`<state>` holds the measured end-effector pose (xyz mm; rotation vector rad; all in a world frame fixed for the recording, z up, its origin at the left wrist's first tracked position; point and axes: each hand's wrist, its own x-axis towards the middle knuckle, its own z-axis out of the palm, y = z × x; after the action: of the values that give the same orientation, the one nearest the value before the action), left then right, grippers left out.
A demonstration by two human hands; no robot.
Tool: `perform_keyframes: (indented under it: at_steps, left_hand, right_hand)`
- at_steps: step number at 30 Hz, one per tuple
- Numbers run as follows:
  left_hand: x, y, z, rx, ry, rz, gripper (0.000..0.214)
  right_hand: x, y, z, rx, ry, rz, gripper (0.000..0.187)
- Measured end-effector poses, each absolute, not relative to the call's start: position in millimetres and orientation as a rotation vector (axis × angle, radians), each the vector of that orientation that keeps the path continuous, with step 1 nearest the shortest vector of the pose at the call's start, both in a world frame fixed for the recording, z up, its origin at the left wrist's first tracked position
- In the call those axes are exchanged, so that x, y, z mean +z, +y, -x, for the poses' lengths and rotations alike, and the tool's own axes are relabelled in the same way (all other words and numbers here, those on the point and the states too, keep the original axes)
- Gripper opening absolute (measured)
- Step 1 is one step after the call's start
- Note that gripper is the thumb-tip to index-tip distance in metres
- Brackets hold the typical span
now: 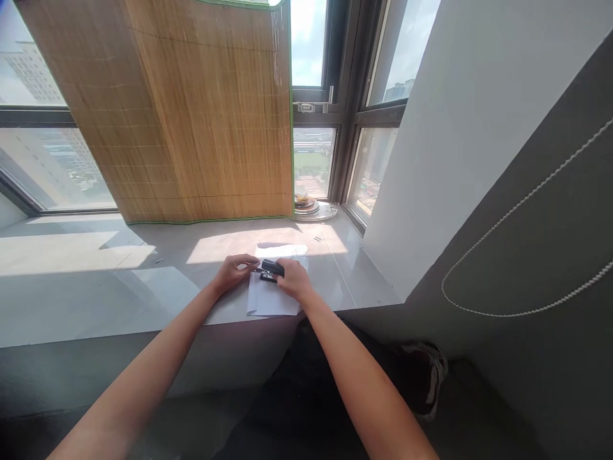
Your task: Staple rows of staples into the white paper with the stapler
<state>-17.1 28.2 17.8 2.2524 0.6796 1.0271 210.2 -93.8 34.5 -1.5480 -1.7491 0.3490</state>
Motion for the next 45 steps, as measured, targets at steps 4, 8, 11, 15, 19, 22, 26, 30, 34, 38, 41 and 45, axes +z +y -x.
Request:
perform_keyframes:
  at_steps: [4,8,11,15,19,22,26,30,34,38,41,45]
  left_hand:
    - [20.5,22.7,16.7,0.953,0.558,-2.238,0.025]
    - [23.2,20.9,16.3,0.883,0.474,-2.252,0.026]
    - [25.4,20.3,16.2,0.852,0.467,-2.262,0.026]
    - [27.5,18.9,15.7,0.853,0.487,-2.245,0.032]
    - [29.2,17.2,14.6,0.865,0.500,-2.240,0.032]
    - [30.6,16.1,14.5,0.852,0.514,-2.236,0.028]
    - [31.3,15.1,14.8,0.822,0.502,-2.240,0.026]
    - [30.2,15.3,14.4,0.874,0.431,-2.272,0.023]
    - [30.3,15.0,13.0,0.956,0.389,-2.325,0.024]
    - [32.7,11.8,11.5,0.996,0.411,-2.313,0.023]
    - [34.4,9.0,10.8,1.045,0.472,-2.273,0.024]
    - [35.6,8.6,10.9,1.096,0.474,-2.245,0.022]
  right_hand:
    - [32.8,-93.3,-211.8,0.367,-1.750,1.525,0.018]
    - [30.8,-92.7,-211.6,0.366,-1.743,1.504,0.018]
    - [30.2,-92.6,-211.4,0.364,-1.741,1.482,0.019]
    - [30.0,-92.5,-212.0,0.367,-1.747,1.481,0.018]
    - [30.1,-92.5,-212.1,0.362,-1.751,1.481,0.019]
    - [29.9,-92.3,-211.6,0.368,-1.757,1.465,0.020]
    - [29.7,-91.5,-212.9,0.352,-1.759,1.474,0.022]
    - [29.6,-90.9,-218.1,0.356,-1.745,1.454,0.022]
    - [30.1,-91.2,-223.0,0.370,-1.708,1.446,0.020]
    - [31.2,-92.2,-225.5,0.366,-1.688,1.437,0.020]
    - [31.2,-92.6,-226.8,0.375,-1.669,1.427,0.022]
    - [30.3,-92.5,-227.6,0.377,-1.656,1.412,0.022]
